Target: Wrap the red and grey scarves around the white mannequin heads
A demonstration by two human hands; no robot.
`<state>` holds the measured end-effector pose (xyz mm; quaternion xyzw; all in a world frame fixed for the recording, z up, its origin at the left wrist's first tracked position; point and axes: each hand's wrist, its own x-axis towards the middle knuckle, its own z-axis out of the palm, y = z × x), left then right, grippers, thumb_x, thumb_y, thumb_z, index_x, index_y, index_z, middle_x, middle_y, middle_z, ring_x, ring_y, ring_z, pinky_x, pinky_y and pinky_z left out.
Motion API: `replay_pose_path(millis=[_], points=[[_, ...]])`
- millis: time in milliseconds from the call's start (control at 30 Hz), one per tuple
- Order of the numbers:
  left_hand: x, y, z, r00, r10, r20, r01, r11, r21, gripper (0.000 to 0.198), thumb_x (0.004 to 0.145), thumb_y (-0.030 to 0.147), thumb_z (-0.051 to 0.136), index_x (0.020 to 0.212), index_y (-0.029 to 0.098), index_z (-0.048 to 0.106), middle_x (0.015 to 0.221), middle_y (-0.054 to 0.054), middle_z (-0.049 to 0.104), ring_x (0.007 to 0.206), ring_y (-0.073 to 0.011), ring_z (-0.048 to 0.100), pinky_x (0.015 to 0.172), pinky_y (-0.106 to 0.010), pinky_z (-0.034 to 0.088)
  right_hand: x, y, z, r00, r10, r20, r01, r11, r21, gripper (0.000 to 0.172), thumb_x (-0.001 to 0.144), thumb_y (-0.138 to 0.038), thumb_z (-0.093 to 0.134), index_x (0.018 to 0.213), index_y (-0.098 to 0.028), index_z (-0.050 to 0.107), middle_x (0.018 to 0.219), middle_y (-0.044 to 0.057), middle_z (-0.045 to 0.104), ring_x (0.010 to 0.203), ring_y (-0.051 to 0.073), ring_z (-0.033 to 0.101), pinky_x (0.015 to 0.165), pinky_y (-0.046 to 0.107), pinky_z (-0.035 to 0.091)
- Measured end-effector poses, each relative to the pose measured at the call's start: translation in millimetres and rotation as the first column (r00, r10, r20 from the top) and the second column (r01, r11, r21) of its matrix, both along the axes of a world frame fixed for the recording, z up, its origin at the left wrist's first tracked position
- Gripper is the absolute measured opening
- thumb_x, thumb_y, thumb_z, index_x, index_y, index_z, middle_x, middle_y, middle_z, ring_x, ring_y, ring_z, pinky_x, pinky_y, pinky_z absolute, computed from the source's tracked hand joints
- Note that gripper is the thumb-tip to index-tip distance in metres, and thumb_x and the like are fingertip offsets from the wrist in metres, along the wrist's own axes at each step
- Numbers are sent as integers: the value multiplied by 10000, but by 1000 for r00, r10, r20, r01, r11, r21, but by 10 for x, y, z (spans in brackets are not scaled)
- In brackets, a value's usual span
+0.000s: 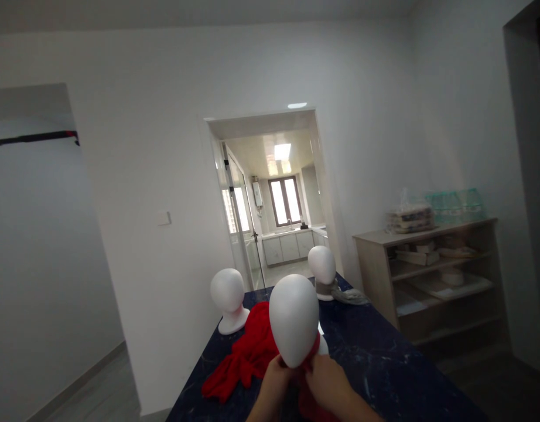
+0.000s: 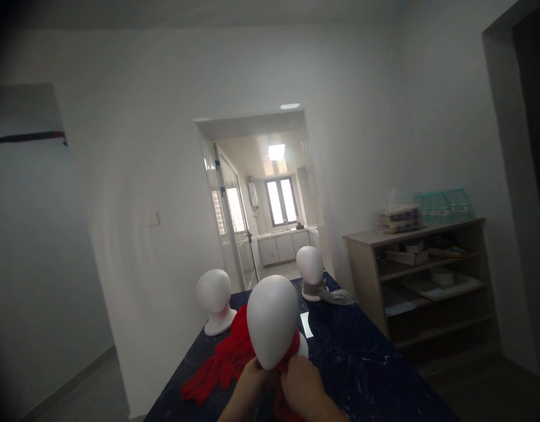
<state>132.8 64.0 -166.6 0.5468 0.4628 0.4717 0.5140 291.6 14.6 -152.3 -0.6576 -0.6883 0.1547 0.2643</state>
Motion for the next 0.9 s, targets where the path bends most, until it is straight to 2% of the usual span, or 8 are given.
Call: replay_pose_path(millis=[133,233,367,467,567,633,733,900], points=[[43,109,-53,999,26,-34,-28,997,-74,374,414,111,800,787,140,782,751,-84,798,762,-282,729,719,-359,553,-11,-8,20,999,-1,41,2,1000,-31,335,954,-248,500,1014,-154,816,1082,212,821,1024,345,796,857,407,582],[-27,72,71,983,-77,-165,72,997,-35,455,450,85,766,898,146,817,821,-69,821,801,-276,729,703,-329,536,-6,-27,47,998,7,65,-4,999,-40,302,930,-238,540,1032,-169,816,1099,200,822,1034,330,795,869,386,576],[-315,-36,461,735,-282,-616,334,942,-33,512,537,104,724,1029,188,842,897,-41,840,766,-244,711,638,-289,482,24,-56,91,992,51,113,-47,998,-38,300,937,-270,561,1057,-152,809,1129,222,810,1054,335,788,894,393,573],[-486,-39,651,649,-317,-692,380,923,-66,562,524,63,662,1032,213,849,883,-18,837,739,-224,693,601,-267,444,56,-57,115,989,72,132,-67,997,-41,329,951,-293,542,1064,-129,804,1137,249,799,1072,364,781,914,437,576],[-516,-21,561,795,-383,-470,373,920,-118,534,527,48,588,980,180,839,780,-15,798,701,-192,682,615,-250,455,84,-47,127,989,84,124,-78,996,-48,372,972,-282,475,1086,-130,795,1137,243,801,1071,373,782,910,471,584],[-496,-31,380,915,-384,-124,368,920,-134,442,521,38,583,887,152,803,755,-21,770,705,-170,688,662,-236,494,91,-44,125,991,82,109,-77,996,-54,386,976,-284,457,1093,-132,791,1133,238,804,1067,370,785,905,475,589],[-504,-68,114,895,-282,346,361,913,-189,292,553,38,630,810,135,729,756,-39,752,704,-144,703,708,-218,544,80,-48,109,993,75,93,-70,996,-60,385,971,-293,467,1079,-126,796,1124,243,807,1068,375,786,913,474,589],[-684,-123,114,914,-108,391,303,823,-480,228,830,272,722,949,77,718,648,-52,726,442,-94,589,377,-151,365,57,-55,83,996,66,67,-61,996,-66,392,965,-293,472,1080,-114,801,1117,257,806,1086,407,779,929,505,579]])
